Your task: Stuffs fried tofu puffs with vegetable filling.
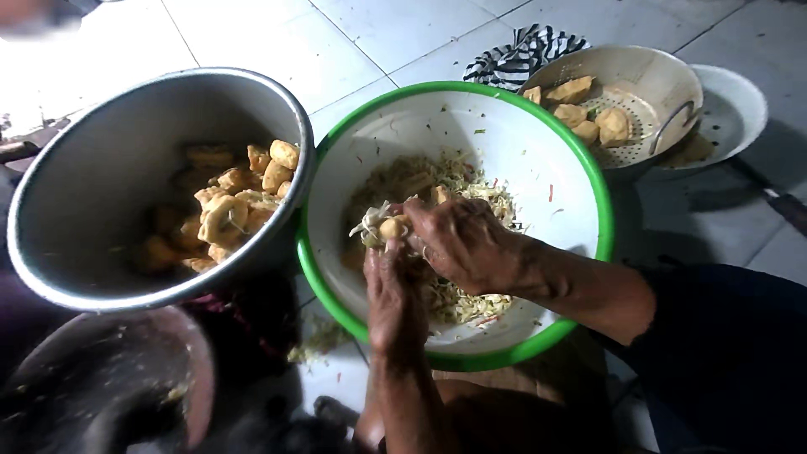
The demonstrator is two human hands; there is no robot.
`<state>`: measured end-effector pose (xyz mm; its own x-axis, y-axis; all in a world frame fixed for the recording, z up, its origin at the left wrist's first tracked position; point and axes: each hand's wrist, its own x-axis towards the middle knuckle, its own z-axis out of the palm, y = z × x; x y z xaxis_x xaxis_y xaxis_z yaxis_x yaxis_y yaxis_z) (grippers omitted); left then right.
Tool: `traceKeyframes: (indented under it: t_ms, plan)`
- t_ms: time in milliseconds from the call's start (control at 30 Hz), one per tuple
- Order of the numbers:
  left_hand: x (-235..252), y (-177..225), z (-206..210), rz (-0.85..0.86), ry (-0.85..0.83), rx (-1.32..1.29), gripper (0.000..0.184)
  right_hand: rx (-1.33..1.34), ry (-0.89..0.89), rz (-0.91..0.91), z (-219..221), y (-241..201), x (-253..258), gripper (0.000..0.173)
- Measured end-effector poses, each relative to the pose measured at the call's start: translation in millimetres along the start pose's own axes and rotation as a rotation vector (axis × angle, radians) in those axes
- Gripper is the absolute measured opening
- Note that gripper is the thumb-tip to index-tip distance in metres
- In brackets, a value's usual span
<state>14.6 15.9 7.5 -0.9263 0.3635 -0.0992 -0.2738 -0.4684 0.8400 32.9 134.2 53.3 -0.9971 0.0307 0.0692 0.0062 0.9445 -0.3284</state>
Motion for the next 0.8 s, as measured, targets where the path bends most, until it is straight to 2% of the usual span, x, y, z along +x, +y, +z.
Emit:
traceKeyframes:
  t_ms: [100, 200, 300, 367, 400, 467, 533, 600, 700, 800]
  plan:
    - [1.8, 1.3, 1.9, -0.017, 0.002, 0.072, 0.025, 0.038, -0.029, 0.038, 2.6, 1.8, 3.5, 0.02]
    - [1.5, 1.3, 2.9, -0.041, 0.005, -0.024, 0.027, 0.317, -0.136, 0.014, -1.5, 19.1, 7.1, 0.023]
    - [3.0, -0.4, -4.3, 0.009, -0.03, -0.176, 0.025, 0.587, -0.104, -0.054, -1.8, 32.2, 4.1, 0.025]
    - [4.6, -1.4, -7.7, 0.038, -0.066, -0.221, 0.018, 0.634, -0.091, -0.079, -3.8, 28.7, -2.5, 0.034]
    - [3.9, -1.6, -9.4, 0.05, -0.107, -0.225, 0.015, 0.611, -0.106, -0.092, -5.7, 25.3, -7.0, 0.045]
    - [3.8, -2.6, -12.3, 0.085, -0.199, -0.253, 0.03, 0.549, -0.046, -0.138, -1.9, 20.2, -12.1, 0.055]
    - [4.8, -1.7, -12.5, 0.107, -0.252, -0.286, 0.041, 0.585, 0.06, -0.219, 3.3, 24.1, -8.4, 0.047]
    - [3.8, -0.3, -10.0, 0.077, -0.22, -0.363, 0.039, 0.64, 0.099, -0.319, 1.6, 33.2, -0.5, 0.043]
    - [-0.7, 4.6, -4.6, -0.114, -0.063, -0.234, 0.045, 0.657, 0.067, -0.474, -9.8, 39.6, 10.3, 0.029]
    - [-0.6, 8.2, -6.1, -0.272, -0.098, -0.122, 0.037, 0.525, 0.045, -0.566, -15.4, 41.1, 17.4, 0.02]
